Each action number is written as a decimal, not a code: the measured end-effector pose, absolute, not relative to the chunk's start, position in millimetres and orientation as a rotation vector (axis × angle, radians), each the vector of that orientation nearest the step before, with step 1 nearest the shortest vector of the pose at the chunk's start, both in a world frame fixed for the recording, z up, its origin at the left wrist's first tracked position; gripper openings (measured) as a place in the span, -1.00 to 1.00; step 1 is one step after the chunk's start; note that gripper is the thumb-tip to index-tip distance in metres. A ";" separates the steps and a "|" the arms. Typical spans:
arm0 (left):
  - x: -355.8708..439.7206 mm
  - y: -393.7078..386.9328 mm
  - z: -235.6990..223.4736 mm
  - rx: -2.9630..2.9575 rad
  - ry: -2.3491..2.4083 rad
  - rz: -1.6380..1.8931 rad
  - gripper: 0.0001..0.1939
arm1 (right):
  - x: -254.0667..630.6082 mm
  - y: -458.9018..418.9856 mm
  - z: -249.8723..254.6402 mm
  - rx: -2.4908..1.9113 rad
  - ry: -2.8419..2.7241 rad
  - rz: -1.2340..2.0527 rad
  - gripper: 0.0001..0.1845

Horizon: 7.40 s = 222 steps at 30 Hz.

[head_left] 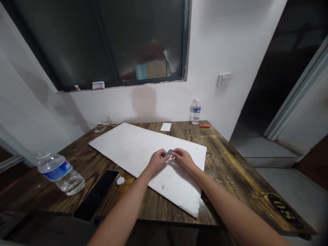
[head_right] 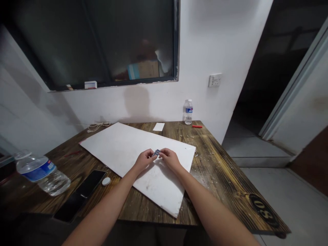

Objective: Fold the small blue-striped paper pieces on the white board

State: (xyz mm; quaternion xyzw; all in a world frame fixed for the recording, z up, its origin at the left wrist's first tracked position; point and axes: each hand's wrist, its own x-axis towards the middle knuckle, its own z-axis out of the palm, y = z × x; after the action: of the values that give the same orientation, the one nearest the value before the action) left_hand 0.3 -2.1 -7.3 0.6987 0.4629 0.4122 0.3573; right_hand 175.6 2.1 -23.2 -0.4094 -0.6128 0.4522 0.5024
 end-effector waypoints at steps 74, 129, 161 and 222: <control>30.8 42.5 -5.1 2.140 1.214 0.712 -0.74 | 194.1 27.3 -27.9 -1.003 -1.293 1.133 -0.62; 29.6 46.6 -8.2 1.494 1.059 0.822 -0.58 | 196.3 13.2 -18.8 -1.110 -1.231 1.082 -0.68; 31.8 47.6 -6.3 1.401 1.062 0.951 -0.66 | 220.1 22.5 -9.5 -1.185 -1.292 0.996 -0.70; 41.6 41.4 -8.6 1.430 0.832 0.809 -0.72 | 229.2 23.3 -16.1 -1.193 -1.751 0.375 -0.83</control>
State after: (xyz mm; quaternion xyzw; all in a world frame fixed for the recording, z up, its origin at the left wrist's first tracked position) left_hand 41.6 41.4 -8.6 0.6182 0.3598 0.3498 0.6050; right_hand 229.2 23.3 -16.1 -0.4878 -0.7162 0.1535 0.4749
